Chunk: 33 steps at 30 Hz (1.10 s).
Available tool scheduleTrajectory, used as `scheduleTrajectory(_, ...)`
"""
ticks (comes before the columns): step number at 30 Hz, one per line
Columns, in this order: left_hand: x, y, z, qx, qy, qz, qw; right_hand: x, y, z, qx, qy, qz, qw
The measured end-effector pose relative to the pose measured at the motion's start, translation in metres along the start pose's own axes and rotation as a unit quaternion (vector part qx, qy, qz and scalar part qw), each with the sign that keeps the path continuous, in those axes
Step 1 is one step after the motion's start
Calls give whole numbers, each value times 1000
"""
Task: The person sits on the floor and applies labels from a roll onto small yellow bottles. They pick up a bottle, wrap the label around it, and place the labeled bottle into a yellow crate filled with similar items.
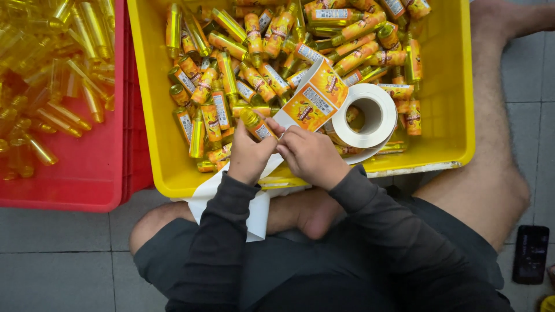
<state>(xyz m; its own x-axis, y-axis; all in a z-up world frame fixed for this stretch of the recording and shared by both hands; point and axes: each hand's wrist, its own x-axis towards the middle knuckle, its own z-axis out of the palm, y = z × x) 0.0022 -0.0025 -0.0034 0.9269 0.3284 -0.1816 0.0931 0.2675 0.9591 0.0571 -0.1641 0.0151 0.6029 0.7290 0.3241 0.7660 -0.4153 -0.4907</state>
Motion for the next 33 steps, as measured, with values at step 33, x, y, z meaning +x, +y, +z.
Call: scheduleTrajectory(33,1,-5,0,-62,-34,53,996,5,-6,-8,36,-32,6,999)
